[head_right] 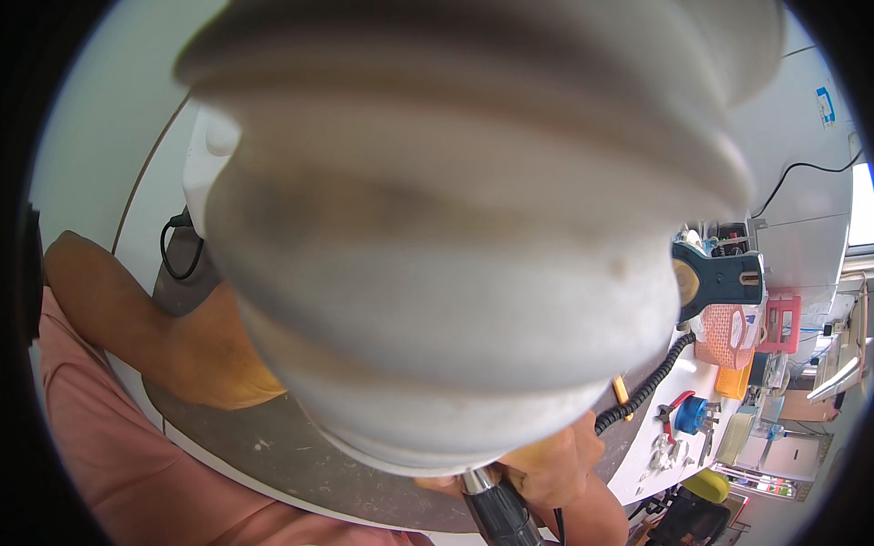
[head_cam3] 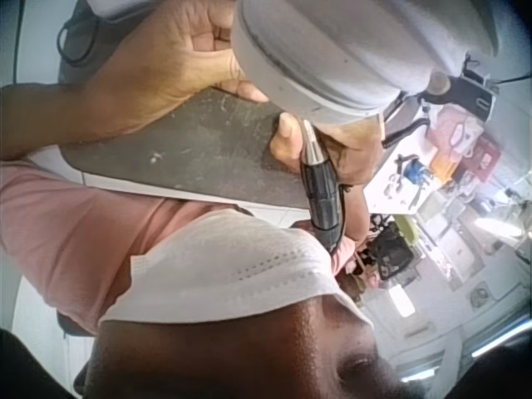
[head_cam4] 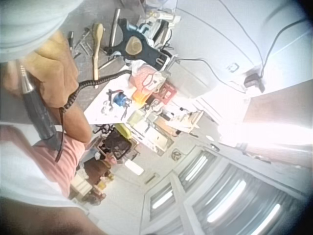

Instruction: The person shapes a small dental component by hand using a rotary tool, then fits it into a dental model and continues shaping it with a handheld tool.

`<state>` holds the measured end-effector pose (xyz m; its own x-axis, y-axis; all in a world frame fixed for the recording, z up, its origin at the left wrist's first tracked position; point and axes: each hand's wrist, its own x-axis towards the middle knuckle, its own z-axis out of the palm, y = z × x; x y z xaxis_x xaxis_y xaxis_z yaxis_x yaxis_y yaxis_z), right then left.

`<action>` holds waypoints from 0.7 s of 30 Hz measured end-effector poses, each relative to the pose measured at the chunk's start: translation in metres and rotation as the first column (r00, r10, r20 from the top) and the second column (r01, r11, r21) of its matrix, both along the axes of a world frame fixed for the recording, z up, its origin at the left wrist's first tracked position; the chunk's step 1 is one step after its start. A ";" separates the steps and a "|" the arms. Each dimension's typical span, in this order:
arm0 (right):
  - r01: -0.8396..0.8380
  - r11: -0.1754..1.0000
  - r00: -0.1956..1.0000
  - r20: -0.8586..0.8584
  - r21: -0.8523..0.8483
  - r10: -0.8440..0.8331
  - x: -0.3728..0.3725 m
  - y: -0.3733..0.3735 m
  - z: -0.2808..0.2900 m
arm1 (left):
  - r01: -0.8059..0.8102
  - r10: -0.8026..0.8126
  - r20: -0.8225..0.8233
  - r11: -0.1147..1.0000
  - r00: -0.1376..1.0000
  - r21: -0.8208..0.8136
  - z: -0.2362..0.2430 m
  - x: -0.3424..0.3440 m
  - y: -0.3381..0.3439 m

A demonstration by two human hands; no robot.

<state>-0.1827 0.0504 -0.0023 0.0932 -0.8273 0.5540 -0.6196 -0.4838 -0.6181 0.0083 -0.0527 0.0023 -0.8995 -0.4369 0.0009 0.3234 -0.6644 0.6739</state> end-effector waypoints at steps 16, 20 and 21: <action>-0.008 1.000 1.000 -0.021 -0.011 0.008 -0.001 -0.001 0.000 | -0.004 0.004 0.004 1.000 1.000 -0.008 -0.006 0.001 0.001; -0.011 1.000 1.000 -0.025 -0.015 0.011 -0.001 0.000 0.001 | -0.006 0.006 0.010 1.000 1.000 -0.002 -0.005 0.001 0.001; -0.011 1.000 1.000 -0.027 -0.016 0.011 -0.001 0.000 0.001 | 0.001 -0.001 0.018 1.000 1.000 -0.004 -0.005 0.001 0.001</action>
<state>-0.1840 0.0508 -0.0017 0.1172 -0.8170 0.5646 -0.6304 -0.5005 -0.5934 0.0095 -0.0516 -0.0023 -0.8997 -0.4362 -0.0136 0.3107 -0.6621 0.6819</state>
